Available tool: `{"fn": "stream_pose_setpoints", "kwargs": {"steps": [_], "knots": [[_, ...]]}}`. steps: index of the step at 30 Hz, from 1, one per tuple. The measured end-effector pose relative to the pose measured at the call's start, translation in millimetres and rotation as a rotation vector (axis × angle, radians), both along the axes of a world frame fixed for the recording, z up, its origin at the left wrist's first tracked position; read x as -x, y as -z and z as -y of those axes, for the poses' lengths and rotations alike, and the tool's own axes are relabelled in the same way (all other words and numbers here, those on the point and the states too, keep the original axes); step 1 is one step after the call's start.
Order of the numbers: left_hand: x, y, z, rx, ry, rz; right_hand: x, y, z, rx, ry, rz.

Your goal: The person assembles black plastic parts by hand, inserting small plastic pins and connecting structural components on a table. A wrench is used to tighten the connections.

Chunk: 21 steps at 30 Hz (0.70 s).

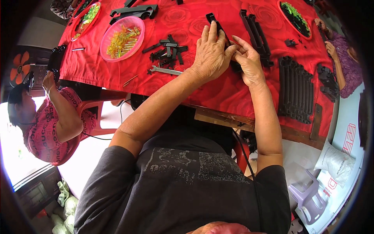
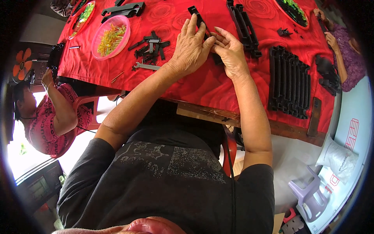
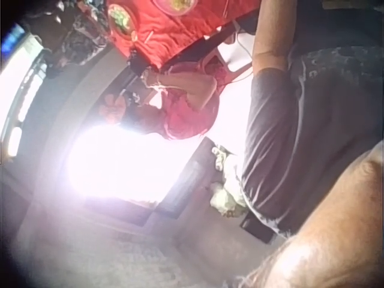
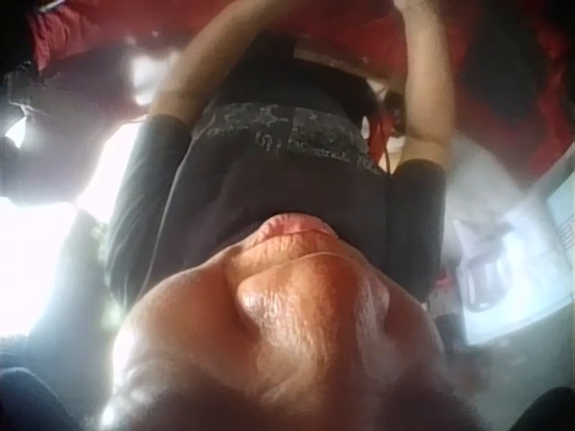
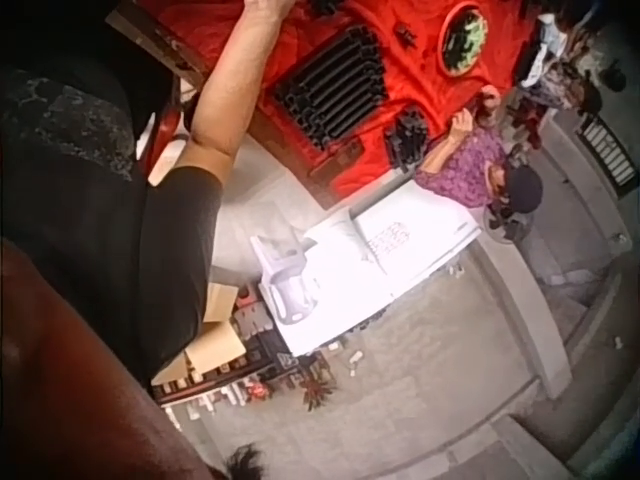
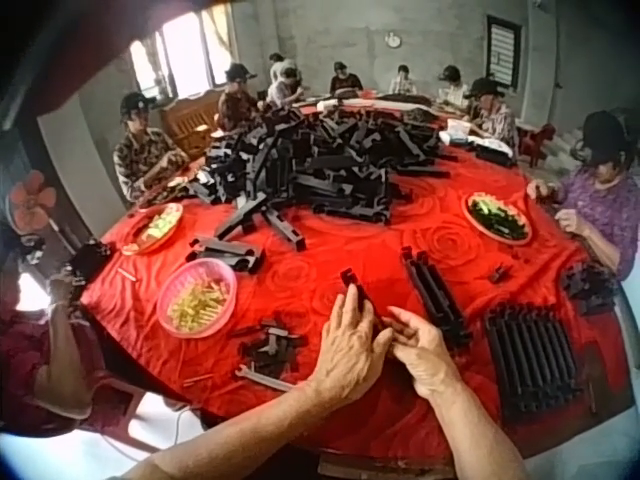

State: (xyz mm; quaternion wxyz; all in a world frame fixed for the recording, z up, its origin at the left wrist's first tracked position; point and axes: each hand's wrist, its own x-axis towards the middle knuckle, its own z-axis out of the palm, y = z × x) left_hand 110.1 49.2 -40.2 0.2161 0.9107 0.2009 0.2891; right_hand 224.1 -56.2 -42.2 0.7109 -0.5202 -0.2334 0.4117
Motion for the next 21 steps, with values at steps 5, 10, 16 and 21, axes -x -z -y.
{"fn": "stream_pose_setpoints", "kwargs": {"steps": [5, 10, 16, 21], "knots": [[-5.3, -4.3, -3.6, -0.023, 0.040, -0.024, -0.6, 2.5, 1.1, -0.018, 0.030, -0.036], [-1.8, -5.4, 5.4, 0.085, 0.055, 0.048, -2.4, 3.2, 0.7, -0.043, 0.047, -0.108], [-2.0, -15.4, 10.1, 0.182, 0.047, -0.001, 0.5, -1.9, -0.7, -0.036, 0.078, -0.104], [-4.1, -12.2, 5.8, 0.255, -0.061, 0.217, 2.2, -6.1, 0.0, -0.070, 0.109, -0.091]]}}
